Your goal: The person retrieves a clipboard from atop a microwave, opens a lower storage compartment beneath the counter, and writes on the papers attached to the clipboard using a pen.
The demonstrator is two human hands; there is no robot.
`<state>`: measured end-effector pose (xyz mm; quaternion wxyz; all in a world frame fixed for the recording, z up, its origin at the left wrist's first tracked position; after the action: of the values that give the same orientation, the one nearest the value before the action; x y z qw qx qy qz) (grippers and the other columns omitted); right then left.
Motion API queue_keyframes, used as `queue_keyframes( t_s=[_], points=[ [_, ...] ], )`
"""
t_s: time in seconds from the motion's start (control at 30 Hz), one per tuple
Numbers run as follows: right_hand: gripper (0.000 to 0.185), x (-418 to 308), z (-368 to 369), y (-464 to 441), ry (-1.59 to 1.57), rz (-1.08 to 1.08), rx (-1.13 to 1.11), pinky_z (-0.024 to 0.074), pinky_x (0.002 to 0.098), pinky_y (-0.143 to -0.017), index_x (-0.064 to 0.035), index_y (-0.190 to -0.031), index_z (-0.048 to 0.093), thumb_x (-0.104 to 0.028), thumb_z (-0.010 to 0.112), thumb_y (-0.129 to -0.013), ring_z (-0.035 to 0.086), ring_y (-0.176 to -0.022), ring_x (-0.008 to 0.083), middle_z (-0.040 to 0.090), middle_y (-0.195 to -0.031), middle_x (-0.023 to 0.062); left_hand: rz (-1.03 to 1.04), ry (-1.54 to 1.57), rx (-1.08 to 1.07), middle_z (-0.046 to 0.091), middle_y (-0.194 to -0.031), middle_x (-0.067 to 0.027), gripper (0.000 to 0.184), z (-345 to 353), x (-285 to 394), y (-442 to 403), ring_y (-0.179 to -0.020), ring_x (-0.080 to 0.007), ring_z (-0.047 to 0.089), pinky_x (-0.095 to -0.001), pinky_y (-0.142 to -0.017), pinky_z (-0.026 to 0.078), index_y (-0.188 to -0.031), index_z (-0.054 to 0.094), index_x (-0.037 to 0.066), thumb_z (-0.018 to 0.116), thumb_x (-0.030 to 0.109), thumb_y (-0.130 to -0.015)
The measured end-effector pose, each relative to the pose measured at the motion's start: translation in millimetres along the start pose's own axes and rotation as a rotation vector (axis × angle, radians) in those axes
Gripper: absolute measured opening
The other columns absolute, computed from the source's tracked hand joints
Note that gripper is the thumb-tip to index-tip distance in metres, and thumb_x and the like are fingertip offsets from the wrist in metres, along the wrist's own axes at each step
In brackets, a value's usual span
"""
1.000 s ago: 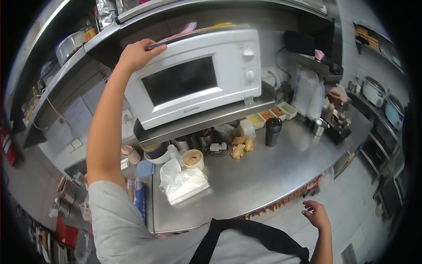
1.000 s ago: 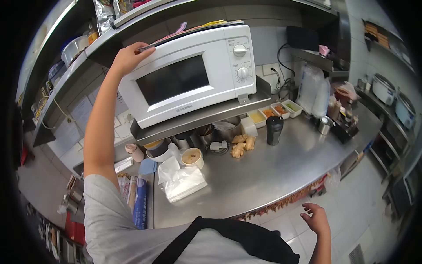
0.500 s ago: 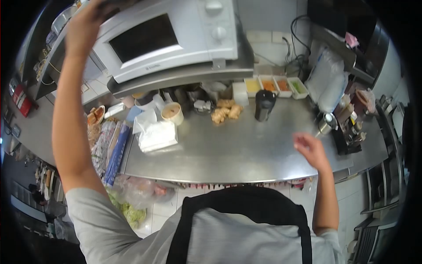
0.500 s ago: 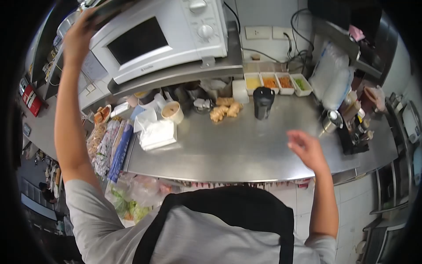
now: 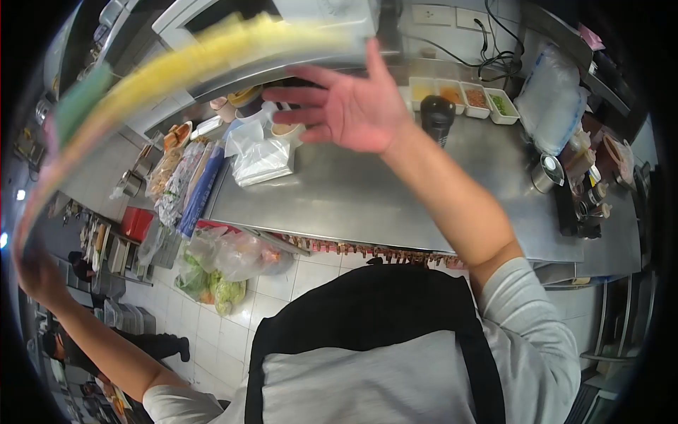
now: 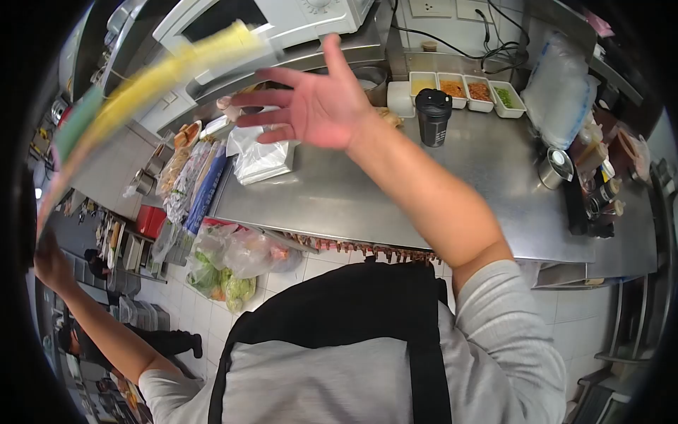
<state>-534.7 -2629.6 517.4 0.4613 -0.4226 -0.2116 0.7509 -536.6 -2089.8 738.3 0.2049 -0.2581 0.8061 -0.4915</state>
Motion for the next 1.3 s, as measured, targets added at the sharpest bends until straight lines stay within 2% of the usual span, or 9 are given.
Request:
queue_keyframes(
  t_s=[0.03,0.1,0.23,0.63,0.73,0.9,1.07,1.13,1.3],
  points=[
    [0.106,6,-7,5,-0.167,-0.025,-0.216,0.0426,0.0544,-0.103,0.0047,-0.147,0.030,-0.082,0.020,-0.086,0.044,-0.133,0.0394,0.036,-0.149,0.0260,0.162,0.317,-0.100,0.062,-0.124,-0.0232,0.033,46,80,-2,-0.117,-0.0291,0.060,-0.0414,-0.105,0.044,-0.124,0.056,-0.008,0.049,-0.009,-0.092],
    [0.108,22,-13,39,-0.089,-0.014,0.382,0.0359,0.0419,-0.111,0.0079,-0.147,0.027,-0.081,0.023,-0.087,0.044,-0.135,0.0300,0.039,-0.149,0.0220,0.177,0.124,-0.244,0.063,-0.122,-0.0233,0.032,81,107,29,-0.115,-0.0382,0.060,-0.0506,-0.104,0.043,-0.121,0.060,-0.005,0.052,-0.005,-0.090],
    [0.050,53,-61,149,0.143,0.035,0.914,0.0532,0.0398,-0.094,-0.0023,-0.141,0.039,-0.004,0.051,-0.093,0.062,-0.112,0.0276,0.054,-0.132,0.0187,0.224,0.071,-0.317,0.069,-0.110,-0.0178,0.027,193,151,91,-0.110,-0.0347,0.065,-0.0431,-0.096,0.050,-0.097,0.068,-0.003,0.062,-0.008,-0.070],
    [0.045,151,-14,324,0.421,-0.186,1.641,0.0431,0.0502,-0.104,-0.0104,-0.132,0.031,0.003,0.051,-0.094,0.047,-0.128,0.0303,0.045,-0.137,0.0172,-0.529,0.227,-0.519,0.055,-0.110,-0.0136,0.049,452,157,292,-0.106,-0.0327,0.055,-0.0403,-0.086,0.049,-0.117,0.060,0.011,0.054,-0.009,-0.072],
    [0.036,136,-9,315,0.579,0.456,1.677,0.0540,0.0411,-0.084,-0.0065,-0.124,0.041,-0.010,0.061,-0.094,0.064,-0.101,0.0258,0.056,-0.123,0.0156,-0.458,0.353,-0.410,0.054,-0.115,-0.0152,0.047,450,175,302,-0.110,-0.0357,0.053,-0.0428,-0.093,0.045,-0.121,0.057,0.007,0.063,0.003,-0.075],
    [0.018,93,14,318,1.159,1.134,1.366,0.0497,0.0247,-0.064,-0.0015,-0.093,0.063,-0.018,0.070,-0.089,0.064,-0.074,0.0116,0.067,-0.081,0.0053,-0.425,0.508,-0.485,0.053,-0.124,-0.0162,0.057,440,224,298,-0.115,-0.0363,0.051,-0.0444,-0.096,0.043,-0.124,0.055,0.008,0.076,0.020,-0.072],
    [0.025,76,-15,231,1.931,0.729,0.842,0.0512,0.0350,-0.085,-0.0050,-0.108,0.066,-0.002,0.067,-0.083,0.065,-0.098,0.0269,0.067,-0.107,0.0125,-0.443,0.328,-0.533,0.063,-0.102,-0.0143,0.046,502,168,318,-0.103,-0.0331,0.058,-0.0419,-0.089,0.047,-0.122,0.056,0.011,0.072,0.015,-0.078],
    [0.033,81,-50,201,2.022,0.638,0.577,0.0487,0.0383,-0.094,-0.0065,-0.113,0.065,0.001,0.065,-0.081,0.060,-0.112,0.0318,0.064,-0.119,0.0135,-0.911,0.356,-0.656,0.064,-0.093,-0.0140,0.043,506,132,267,-0.099,-0.0293,0.060,-0.0376,-0.079,0.052,-0.123,0.057,0.015,0.070,0.016,-0.082],
    [0.032,104,-145,160,2.013,0.536,0.405,0.0464,0.0404,-0.098,-0.0069,-0.114,0.065,-0.004,0.066,-0.082,0.057,-0.118,0.0321,0.062,-0.123,0.0134,-0.743,0.346,-0.354,0.061,-0.092,-0.0204,0.050,527,60,212,-0.090,-0.0351,0.063,-0.0437,-0.078,0.049,-0.131,0.043,0.015,0.062,0.010,-0.085]
  ],
)
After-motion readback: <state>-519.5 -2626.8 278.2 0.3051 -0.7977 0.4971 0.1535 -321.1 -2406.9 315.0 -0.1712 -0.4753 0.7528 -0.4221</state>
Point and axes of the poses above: each hand's wrist, its own y-axis away from the middle knuckle, its own z-axis out of the palm, x = y × z, the point moved 3 cm from there along -y, towards the middle knuckle
